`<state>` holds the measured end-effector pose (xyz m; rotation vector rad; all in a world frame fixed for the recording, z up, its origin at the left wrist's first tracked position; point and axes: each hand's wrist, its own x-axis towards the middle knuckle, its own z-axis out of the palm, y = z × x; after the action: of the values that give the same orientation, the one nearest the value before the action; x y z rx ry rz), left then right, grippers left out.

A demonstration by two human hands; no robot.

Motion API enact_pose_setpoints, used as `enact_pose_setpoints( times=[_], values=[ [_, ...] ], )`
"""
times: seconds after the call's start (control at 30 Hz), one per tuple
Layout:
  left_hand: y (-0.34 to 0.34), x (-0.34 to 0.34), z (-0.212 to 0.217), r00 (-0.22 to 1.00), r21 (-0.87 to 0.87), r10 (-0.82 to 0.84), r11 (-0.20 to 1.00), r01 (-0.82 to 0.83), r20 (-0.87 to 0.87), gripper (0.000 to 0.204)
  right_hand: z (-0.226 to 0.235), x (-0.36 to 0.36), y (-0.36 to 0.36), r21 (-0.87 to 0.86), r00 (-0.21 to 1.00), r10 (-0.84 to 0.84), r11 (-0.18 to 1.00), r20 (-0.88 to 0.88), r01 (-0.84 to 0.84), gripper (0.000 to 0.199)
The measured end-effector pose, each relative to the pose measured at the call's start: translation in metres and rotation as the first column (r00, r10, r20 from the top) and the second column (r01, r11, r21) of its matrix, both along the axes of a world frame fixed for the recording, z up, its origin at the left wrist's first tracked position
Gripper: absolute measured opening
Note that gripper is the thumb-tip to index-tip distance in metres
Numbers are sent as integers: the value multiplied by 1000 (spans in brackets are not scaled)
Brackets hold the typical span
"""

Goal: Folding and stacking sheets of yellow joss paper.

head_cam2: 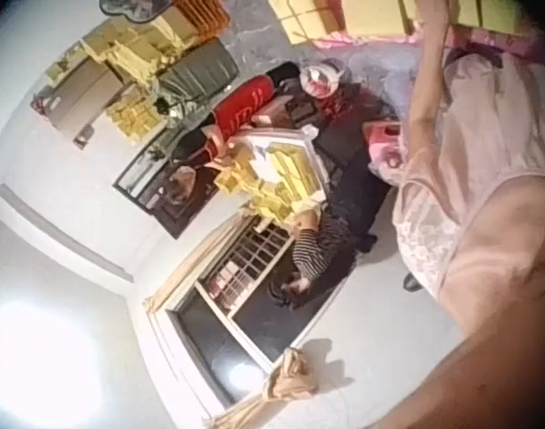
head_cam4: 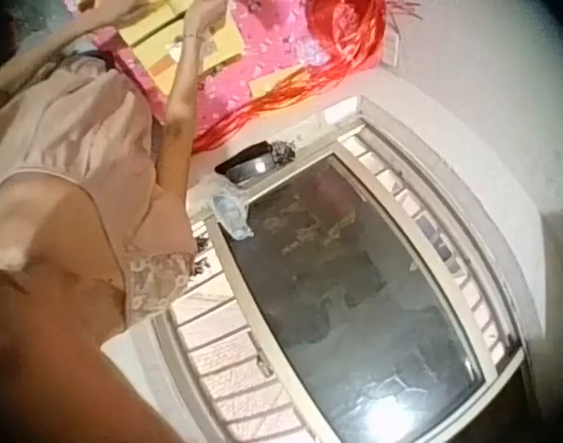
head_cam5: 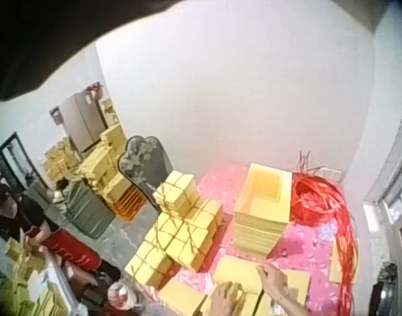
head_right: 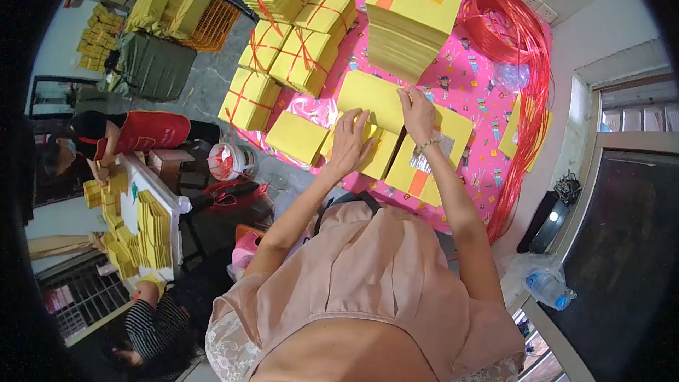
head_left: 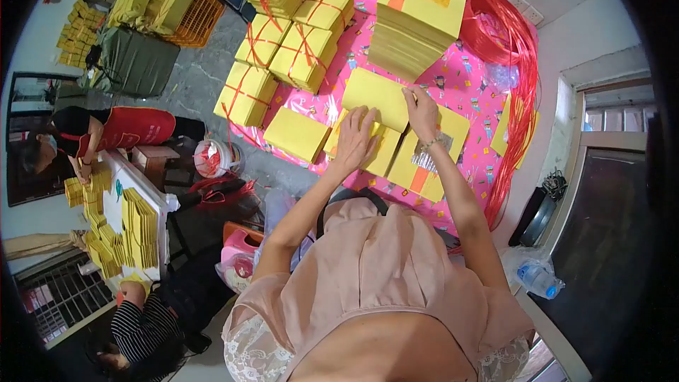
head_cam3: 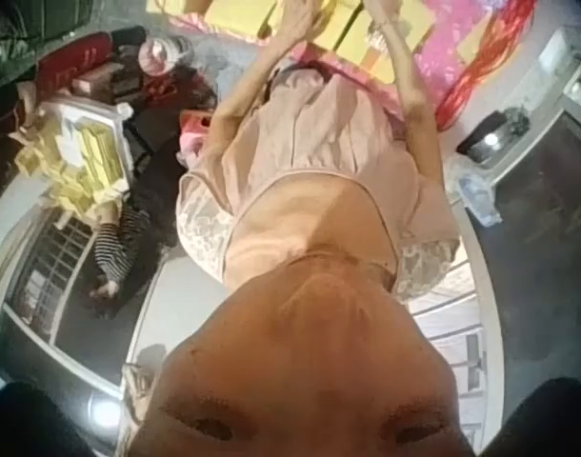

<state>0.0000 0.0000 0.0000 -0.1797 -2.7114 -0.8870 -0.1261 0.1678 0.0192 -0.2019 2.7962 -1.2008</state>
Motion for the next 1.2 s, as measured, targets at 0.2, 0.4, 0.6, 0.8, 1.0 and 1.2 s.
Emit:
enact_pose_setpoints(
  times=[0.2,0.4,0.6,0.8,1.0,1.2],
  values=[
    [-1,-9,3,997,-109,-44,993,50,62,66,-9,-12,-1,-17,980,-12,1000,-197,9,28],
    [2,-7,0,995,-148,-46,987,59,88,65,-12,-15,-3,63,980,19,998,-197,-6,25],
    [4,-3,-1,994,-238,3,971,23,108,62,-14,-15,-4,68,977,25,998,-212,-11,25],
    [4,-3,-1,991,-262,8,965,29,136,61,-18,-12,-1,12,975,32,999,-221,-30,22],
    [3,-3,-2,990,-265,9,964,30,142,59,-11,26,1,-169,996,-92,981,15,93,57],
    [4,-2,-4,987,-270,5,962,40,163,59,-11,62,-4,-272,992,-88,956,93,110,58]
  ],
)
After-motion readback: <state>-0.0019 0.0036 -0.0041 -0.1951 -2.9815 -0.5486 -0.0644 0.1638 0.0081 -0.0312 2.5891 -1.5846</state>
